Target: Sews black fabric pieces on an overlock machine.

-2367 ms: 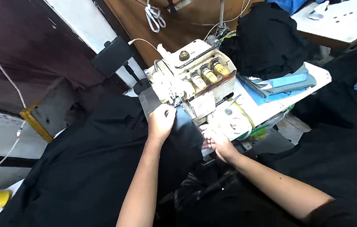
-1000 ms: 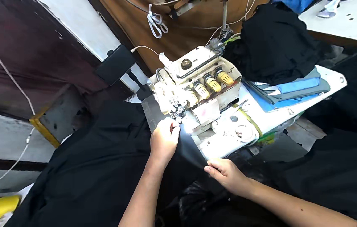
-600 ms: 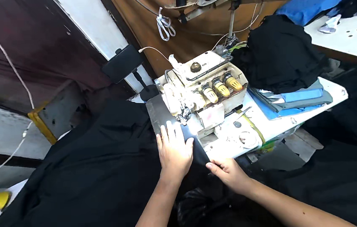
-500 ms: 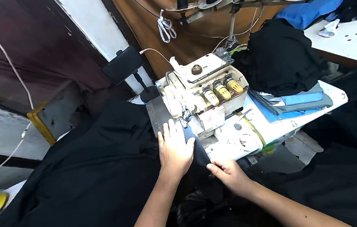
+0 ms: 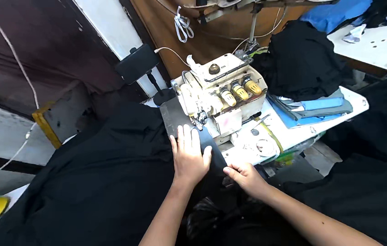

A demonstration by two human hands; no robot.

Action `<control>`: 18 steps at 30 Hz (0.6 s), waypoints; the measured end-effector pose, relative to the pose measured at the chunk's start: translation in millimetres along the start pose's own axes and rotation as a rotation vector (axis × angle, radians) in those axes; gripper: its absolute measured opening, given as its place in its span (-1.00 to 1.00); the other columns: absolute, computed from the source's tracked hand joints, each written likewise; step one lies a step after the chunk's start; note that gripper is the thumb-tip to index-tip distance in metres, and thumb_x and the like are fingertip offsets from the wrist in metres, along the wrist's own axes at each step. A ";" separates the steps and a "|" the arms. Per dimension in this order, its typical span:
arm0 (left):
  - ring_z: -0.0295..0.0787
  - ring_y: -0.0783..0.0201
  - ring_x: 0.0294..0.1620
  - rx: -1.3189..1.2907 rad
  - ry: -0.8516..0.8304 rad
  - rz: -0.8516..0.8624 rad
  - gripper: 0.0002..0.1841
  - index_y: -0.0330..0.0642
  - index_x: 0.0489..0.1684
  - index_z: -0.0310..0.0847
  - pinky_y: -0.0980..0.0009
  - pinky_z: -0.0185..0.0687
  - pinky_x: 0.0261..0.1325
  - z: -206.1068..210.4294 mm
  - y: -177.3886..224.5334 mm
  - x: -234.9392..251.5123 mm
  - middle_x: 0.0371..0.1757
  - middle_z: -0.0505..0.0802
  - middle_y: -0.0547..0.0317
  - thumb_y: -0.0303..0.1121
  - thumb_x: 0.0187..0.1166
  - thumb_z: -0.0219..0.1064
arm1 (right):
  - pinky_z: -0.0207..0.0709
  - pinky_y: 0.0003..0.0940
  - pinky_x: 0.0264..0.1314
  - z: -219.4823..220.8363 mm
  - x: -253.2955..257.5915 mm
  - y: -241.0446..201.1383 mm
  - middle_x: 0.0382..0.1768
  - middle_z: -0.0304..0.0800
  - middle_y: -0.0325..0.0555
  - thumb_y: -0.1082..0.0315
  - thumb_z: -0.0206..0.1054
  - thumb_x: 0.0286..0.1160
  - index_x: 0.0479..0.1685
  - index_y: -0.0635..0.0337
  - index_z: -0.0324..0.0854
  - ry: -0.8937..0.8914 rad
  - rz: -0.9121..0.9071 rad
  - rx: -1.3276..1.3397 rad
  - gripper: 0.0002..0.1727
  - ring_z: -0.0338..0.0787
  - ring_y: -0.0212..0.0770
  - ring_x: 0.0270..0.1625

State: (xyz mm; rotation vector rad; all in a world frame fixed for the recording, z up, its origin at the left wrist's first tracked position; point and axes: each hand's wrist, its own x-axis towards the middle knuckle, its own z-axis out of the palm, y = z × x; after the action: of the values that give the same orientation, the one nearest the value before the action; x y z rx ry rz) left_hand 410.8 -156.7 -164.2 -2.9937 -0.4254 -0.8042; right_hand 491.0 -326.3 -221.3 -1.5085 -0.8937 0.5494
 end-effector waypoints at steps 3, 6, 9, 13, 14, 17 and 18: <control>0.48 -0.36 0.63 -0.049 0.230 0.266 -0.30 -0.13 0.40 0.67 -0.56 0.06 0.55 18.0 5.9 -38.7 0.45 0.73 -0.27 0.23 0.52 0.10 | 0.38 -0.79 -0.36 -2.2 -3.1 -12.8 -0.62 0.50 -0.57 0.33 0.17 0.64 -0.53 0.09 0.58 -0.005 0.015 0.091 -0.71 0.49 -0.76 -0.51; 0.29 -0.19 0.76 0.016 0.327 0.300 -0.41 0.13 0.55 0.44 -0.35 -0.13 0.71 38.2 10.0 -60.3 0.59 0.59 -0.16 0.14 0.57 0.17 | 0.30 -0.80 -0.43 -2.0 -3.4 -26.1 -0.67 0.42 -0.63 0.36 0.19 0.62 -0.57 0.00 0.51 -0.020 0.043 0.163 -0.71 0.41 -0.77 -0.57; 0.59 -0.03 0.52 -0.063 0.395 0.311 -0.67 0.06 0.26 0.66 -0.21 0.09 0.68 29.3 9.8 -60.9 0.30 0.79 0.02 -0.32 0.57 0.17 | 0.33 -0.78 -0.43 -1.4 -4.1 -31.8 -0.65 0.45 -0.62 0.37 0.15 0.64 -0.54 -0.01 0.52 -0.061 0.072 0.189 -0.71 0.44 -0.75 -0.57; 0.76 0.12 0.26 -0.125 0.371 0.362 -0.75 0.01 -0.04 0.79 0.00 0.26 0.64 9.3 8.6 -63.4 0.01 0.90 0.17 -0.39 0.63 0.14 | 0.40 -0.76 -0.38 -4.3 -5.3 -32.9 -0.63 0.50 -0.60 0.37 0.09 0.66 -0.48 0.01 0.55 -0.094 0.112 0.144 -0.72 0.50 -0.72 -0.53; 0.76 0.13 0.25 -0.129 0.365 0.371 -0.76 0.01 -0.07 0.80 0.01 0.26 0.65 7.8 8.4 -63.8 0.00 0.90 0.18 -0.39 0.62 0.16 | 0.40 -0.76 -0.38 -4.7 -5.3 -32.1 -0.63 0.49 -0.60 0.36 0.09 0.65 -0.49 0.01 0.55 -0.098 0.110 0.131 -0.72 0.50 -0.72 -0.54; 0.77 0.13 0.23 -0.131 0.361 0.377 -0.78 0.03 -0.11 0.80 -0.01 0.29 0.63 6.4 7.6 -63.7 -0.02 0.91 0.20 -0.37 0.62 0.17 | 0.37 -0.76 -0.41 -5.4 -2.6 -30.6 -0.65 0.47 -0.59 0.36 0.10 0.66 -0.51 0.01 0.55 -0.107 0.104 0.104 -0.71 0.47 -0.72 -0.56; 0.78 0.12 0.23 -0.134 0.361 0.375 -0.78 0.04 -0.12 0.81 -0.02 0.30 0.62 6.5 6.9 -63.6 -0.03 0.91 0.20 -0.37 0.62 0.18 | 0.36 -0.76 -0.41 -5.0 -1.4 -29.8 -0.65 0.47 -0.59 0.37 0.11 0.65 -0.52 0.01 0.55 -0.109 0.104 0.096 -0.71 0.47 -0.72 -0.56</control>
State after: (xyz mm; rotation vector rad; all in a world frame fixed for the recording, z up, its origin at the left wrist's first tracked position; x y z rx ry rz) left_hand 363.0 -179.2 -200.9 -2.8080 0.2006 -1.3261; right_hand 487.7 -331.5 -191.7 -1.4548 -0.8631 0.7466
